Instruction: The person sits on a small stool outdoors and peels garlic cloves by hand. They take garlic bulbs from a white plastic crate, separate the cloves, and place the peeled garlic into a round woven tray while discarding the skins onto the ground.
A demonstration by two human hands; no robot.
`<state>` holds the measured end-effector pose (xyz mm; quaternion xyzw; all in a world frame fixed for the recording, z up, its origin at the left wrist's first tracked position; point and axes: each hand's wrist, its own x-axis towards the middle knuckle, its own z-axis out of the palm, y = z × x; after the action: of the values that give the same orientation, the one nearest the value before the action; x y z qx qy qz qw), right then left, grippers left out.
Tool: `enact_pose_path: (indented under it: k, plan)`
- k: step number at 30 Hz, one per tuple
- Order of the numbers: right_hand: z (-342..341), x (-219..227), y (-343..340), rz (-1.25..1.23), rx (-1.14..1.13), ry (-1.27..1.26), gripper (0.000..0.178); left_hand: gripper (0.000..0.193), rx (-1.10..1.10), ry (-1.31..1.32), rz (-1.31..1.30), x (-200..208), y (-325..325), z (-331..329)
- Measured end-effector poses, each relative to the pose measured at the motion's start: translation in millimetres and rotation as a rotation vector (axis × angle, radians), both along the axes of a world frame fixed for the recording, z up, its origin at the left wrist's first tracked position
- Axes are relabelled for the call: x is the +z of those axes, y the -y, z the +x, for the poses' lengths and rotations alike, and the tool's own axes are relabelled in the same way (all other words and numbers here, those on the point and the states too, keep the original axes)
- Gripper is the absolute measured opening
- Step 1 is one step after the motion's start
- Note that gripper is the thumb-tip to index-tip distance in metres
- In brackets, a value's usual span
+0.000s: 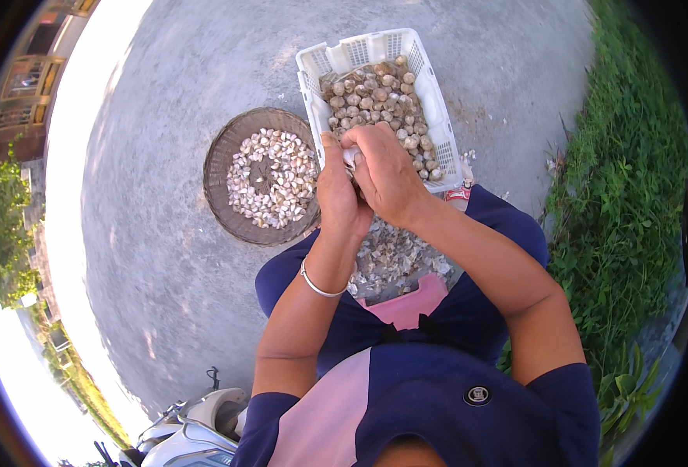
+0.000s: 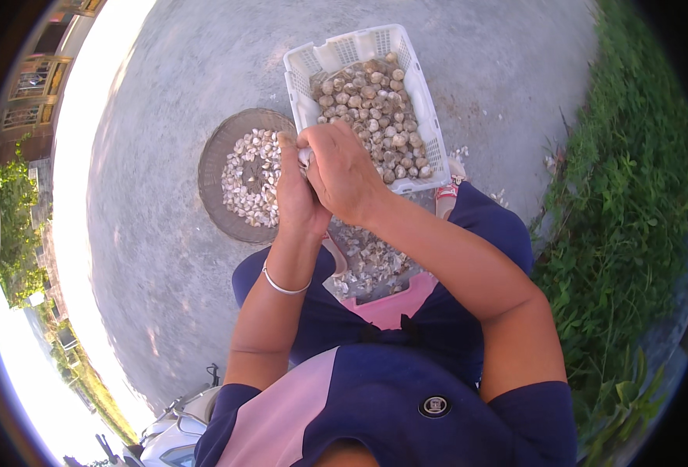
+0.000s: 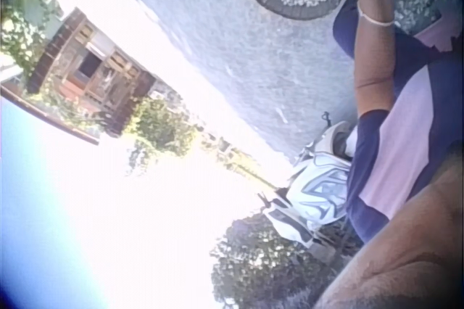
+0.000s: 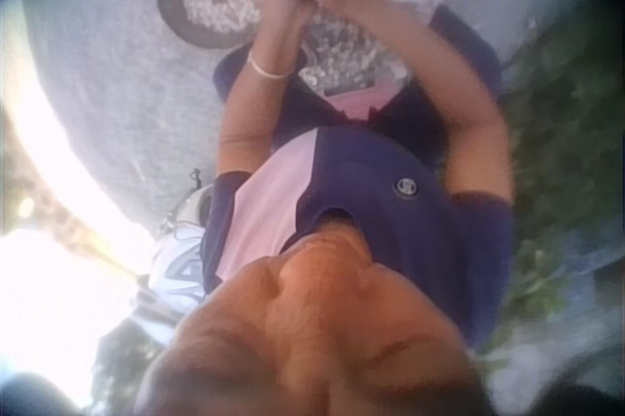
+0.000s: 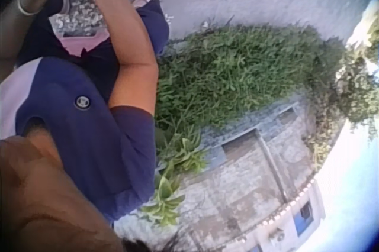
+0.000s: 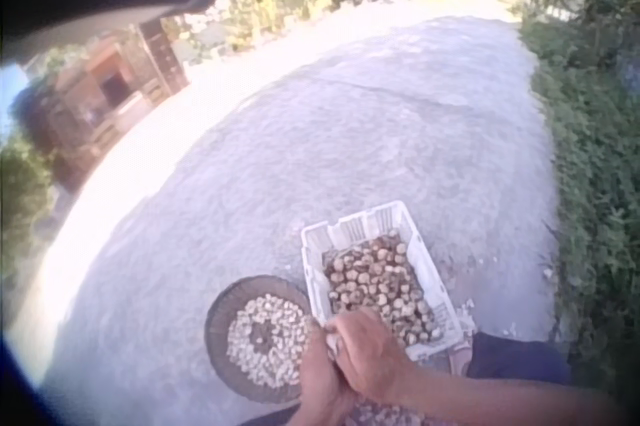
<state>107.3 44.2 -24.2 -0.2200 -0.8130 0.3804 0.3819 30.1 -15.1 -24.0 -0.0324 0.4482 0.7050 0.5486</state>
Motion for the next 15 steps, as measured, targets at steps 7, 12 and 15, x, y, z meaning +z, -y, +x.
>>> enact_pose_path:
  k: [7,12,15]
  plan:
    - [-1.4,-3.3,-0.5,-0.012,-0.046,-0.010,0.022,0.053,0.006,-0.032,-0.018,2.5,-5.0,6.3]
    - [-4.8,-6.9,-0.1,-0.042,-0.073,-0.070,0.016,0.054,0.013,-0.018,-0.016,8.6,-6.1,10.5]
    - [-4.0,-8.1,-0.7,-0.055,-0.074,-0.065,0.015,0.054,0.008,-0.026,0.014,2.1,-5.5,11.0]
